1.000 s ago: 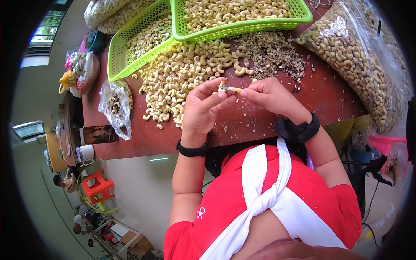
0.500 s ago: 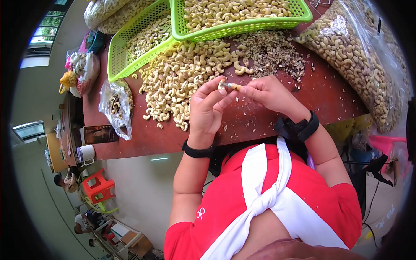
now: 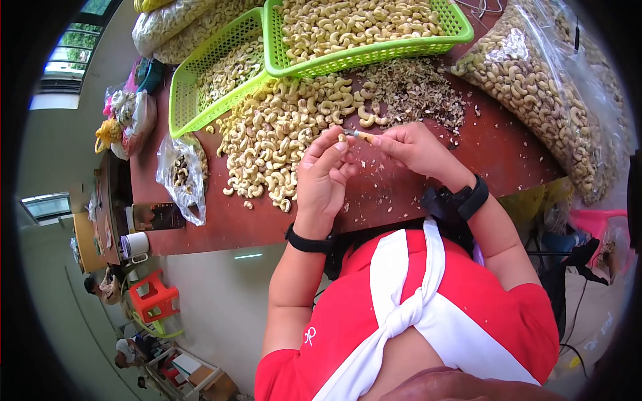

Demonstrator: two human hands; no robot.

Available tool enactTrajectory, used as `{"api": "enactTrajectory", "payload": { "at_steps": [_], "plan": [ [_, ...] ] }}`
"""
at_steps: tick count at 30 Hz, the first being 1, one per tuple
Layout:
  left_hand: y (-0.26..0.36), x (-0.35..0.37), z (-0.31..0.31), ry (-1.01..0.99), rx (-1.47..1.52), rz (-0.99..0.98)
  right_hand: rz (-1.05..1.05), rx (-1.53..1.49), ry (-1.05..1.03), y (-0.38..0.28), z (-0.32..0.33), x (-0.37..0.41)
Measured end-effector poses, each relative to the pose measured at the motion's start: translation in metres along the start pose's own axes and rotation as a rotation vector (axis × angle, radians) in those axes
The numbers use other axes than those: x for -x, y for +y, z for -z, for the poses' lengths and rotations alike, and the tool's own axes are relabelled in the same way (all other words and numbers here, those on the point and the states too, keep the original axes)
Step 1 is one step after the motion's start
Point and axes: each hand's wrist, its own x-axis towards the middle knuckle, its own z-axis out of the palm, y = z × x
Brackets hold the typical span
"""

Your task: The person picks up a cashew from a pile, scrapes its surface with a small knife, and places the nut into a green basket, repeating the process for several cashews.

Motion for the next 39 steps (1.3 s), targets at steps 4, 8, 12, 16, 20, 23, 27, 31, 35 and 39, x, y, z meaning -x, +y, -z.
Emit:
{"api": "enactTrajectory", "payload": {
  "at_steps": [4, 8, 12, 16, 20, 23, 27, 31, 35, 39],
  "plan": [
    [0.003, -0.004, 0.004, -0.036, 0.004, -0.001, 0.04, 0.036, 0.024, 0.003, 0.002, 0.0],
    [0.01, -0.005, 0.004, -0.105, 0.05, 0.014, 0.039, 0.034, 0.021, 0.0, -0.003, 0.003],
    [0.018, -0.005, 0.006, -0.139, 0.017, 0.027, 0.067, 0.072, -0.019, 0.0, -0.001, 0.004],
    [0.023, -0.005, 0.01, -0.229, -0.121, -0.009, 0.05, 0.073, -0.028, -0.007, -0.002, 0.007],
    [0.025, -0.005, 0.009, -0.322, -0.099, 0.018, 0.034, 0.059, -0.053, -0.006, -0.001, 0.007],
    [0.025, -0.005, 0.009, -0.339, -0.076, 0.01, 0.05, 0.038, -0.054, -0.007, -0.002, 0.008],
    [0.023, -0.006, 0.013, -0.372, -0.09, -0.019, 0.044, 0.059, -0.057, -0.008, -0.001, 0.008],
    [0.023, -0.005, 0.012, -0.382, -0.053, -0.023, 0.066, 0.092, -0.054, -0.006, -0.001, 0.006],
    [0.021, -0.004, 0.012, -0.387, -0.057, -0.058, 0.06, 0.08, -0.064, -0.007, -0.002, 0.006],
    [0.015, -0.001, 0.005, -0.325, -0.11, -0.144, 0.053, 0.082, -0.015, -0.01, -0.002, 0.006]
  ]
}}
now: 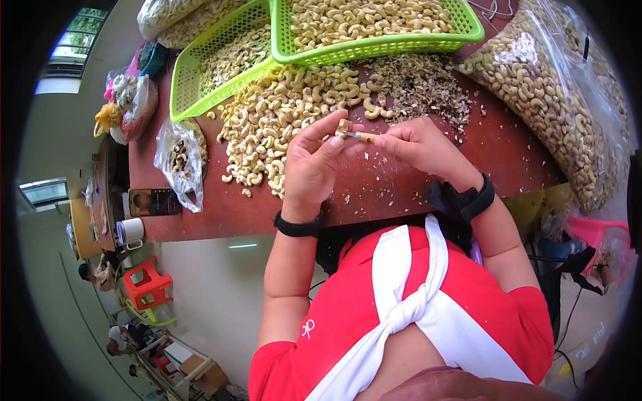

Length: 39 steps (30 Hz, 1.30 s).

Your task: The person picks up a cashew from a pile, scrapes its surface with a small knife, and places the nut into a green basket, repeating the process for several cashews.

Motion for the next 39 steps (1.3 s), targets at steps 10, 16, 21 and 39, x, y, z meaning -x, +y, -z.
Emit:
{"api": "enactTrajectory", "payload": {
  "at_steps": [10, 16, 21, 39],
  "plan": [
    [-0.008, 0.003, -0.01, 0.148, 0.118, 0.035, -0.024, -0.002, 0.021, 0.004, 0.001, 0.0],
    [-0.009, 0.002, -0.008, 0.127, 0.206, 0.087, -0.033, 0.0, 0.015, 0.006, 0.002, 0.0],
    [-0.007, 0.003, -0.011, 0.12, 0.134, 0.081, -0.009, -0.006, 0.038, 0.003, 0.001, 0.001],
    [-0.006, 0.003, -0.001, 0.146, 0.096, 0.164, 0.028, 0.095, 0.042, -0.003, 0.006, 0.007]
  ]
}}
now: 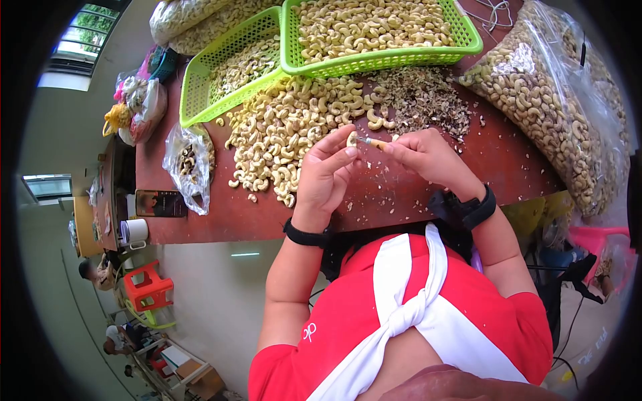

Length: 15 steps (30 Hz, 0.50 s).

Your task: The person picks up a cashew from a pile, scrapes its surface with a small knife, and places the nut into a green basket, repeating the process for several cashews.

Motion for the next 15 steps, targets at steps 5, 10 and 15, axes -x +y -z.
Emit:
{"api": "enactTrajectory", "payload": {
  "at_steps": [5, 10, 15],
  "plan": [
    [0.003, -0.004, 0.001, -0.039, -0.065, -0.045, -0.004, -0.031, -0.052, -0.001, -0.002, 0.001],
    [0.01, -0.006, 0.006, -0.196, -0.08, -0.034, -0.006, -0.051, -0.073, -0.001, -0.003, 0.002],
    [0.013, -0.004, 0.006, -0.221, -0.157, -0.056, -0.02, -0.059, -0.057, -0.004, -0.003, 0.002]
  ]
}}
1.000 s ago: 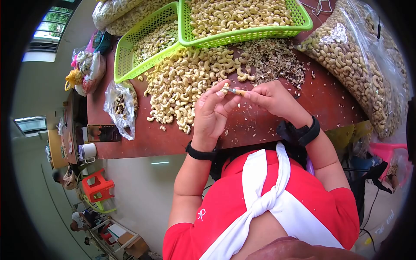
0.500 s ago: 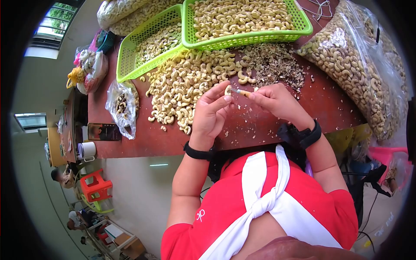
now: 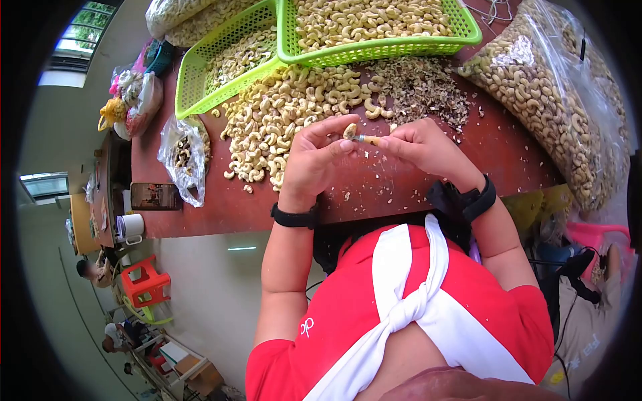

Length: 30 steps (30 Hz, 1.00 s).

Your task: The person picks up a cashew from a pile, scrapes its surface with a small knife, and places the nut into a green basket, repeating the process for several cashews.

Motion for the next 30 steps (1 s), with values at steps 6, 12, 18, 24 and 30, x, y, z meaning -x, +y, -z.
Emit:
{"api": "enactTrajectory", "payload": {
  "at_steps": [6, 12, 18, 24, 30],
  "plan": [
    [-0.001, 0.005, 0.0, 0.064, -0.166, -0.022, -0.028, -0.003, 0.0, 0.01, -0.003, -0.004],
    [-0.003, 0.005, 0.002, 0.144, -0.18, 0.05, -0.014, 0.019, -0.017, 0.011, -0.002, -0.004],
    [-0.003, 0.004, 0.001, 0.105, -0.128, 0.078, -0.032, 0.007, 0.003, 0.008, -0.002, 0.0],
    [-0.004, 0.004, 0.002, 0.108, -0.114, 0.009, -0.006, -0.003, -0.003, 0.007, -0.006, 0.002],
    [-0.001, 0.006, -0.003, 0.177, -0.104, 0.083, 0.0, 0.059, 0.03, 0.007, -0.005, 0.0]
  ]
}}
